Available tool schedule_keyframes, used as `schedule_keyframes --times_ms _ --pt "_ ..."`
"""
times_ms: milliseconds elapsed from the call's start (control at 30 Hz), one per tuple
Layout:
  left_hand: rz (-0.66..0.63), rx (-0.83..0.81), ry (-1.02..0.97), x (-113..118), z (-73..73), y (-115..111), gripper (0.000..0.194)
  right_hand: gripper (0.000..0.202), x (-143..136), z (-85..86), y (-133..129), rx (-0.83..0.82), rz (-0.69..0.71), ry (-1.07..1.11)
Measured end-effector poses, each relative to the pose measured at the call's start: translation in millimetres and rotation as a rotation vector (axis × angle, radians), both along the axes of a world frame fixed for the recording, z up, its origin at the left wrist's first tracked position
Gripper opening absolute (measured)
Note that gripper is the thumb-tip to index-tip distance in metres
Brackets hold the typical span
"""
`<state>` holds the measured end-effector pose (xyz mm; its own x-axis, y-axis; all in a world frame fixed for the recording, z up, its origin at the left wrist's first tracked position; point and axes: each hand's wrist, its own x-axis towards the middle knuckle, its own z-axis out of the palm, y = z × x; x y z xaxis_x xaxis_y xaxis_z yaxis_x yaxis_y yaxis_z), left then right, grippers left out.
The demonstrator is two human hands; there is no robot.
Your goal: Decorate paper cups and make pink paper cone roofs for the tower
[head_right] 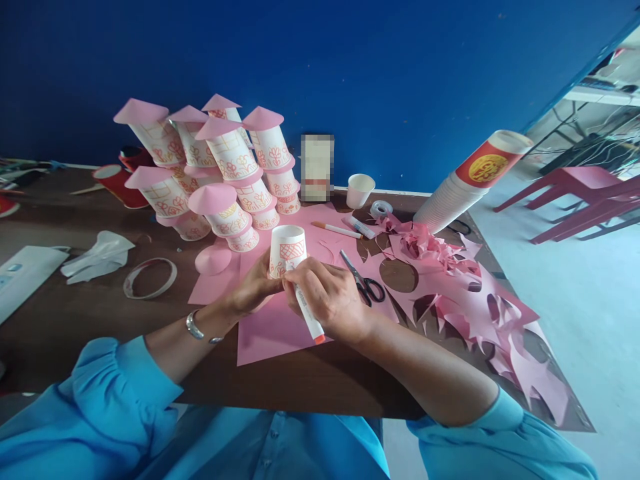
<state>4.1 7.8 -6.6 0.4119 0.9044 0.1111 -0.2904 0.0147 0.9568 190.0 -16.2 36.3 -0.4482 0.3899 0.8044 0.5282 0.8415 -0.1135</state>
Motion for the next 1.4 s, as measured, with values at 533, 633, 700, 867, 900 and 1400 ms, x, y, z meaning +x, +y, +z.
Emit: schedule_keyframes --times_ms 533,633,700,867,900,1400 --pt "-0.033 -0.008 0.022 -4 -8.9 3 0.063 0.018 10 15.1 11 0.097 -0.054 0.055" --pt "-0.040 -0.015 0.004 -3 -8.3 3 0.067 0.018 9 13.5 11 0.085 -0.052 0.063" --pt "-0.049 -0.013 -0.007 -3 -7.5 3 0.067 0.019 9 12.9 11 0.073 -0.044 0.059" --pt "-0.051 -0.012 -0.009 -3 -6.0 3 0.066 0.017 10 12.0 10 0.063 -0.038 0.052" --pt "-0.052 -0.012 -0.010 -3 -5.8 3 0.066 0.017 9 11.8 10 0.061 -0.037 0.050" --pt "-0.039 -0.031 -0.033 -4 -12.5 3 0.060 0.018 2 2.6 3 0.041 -0.029 0.034"
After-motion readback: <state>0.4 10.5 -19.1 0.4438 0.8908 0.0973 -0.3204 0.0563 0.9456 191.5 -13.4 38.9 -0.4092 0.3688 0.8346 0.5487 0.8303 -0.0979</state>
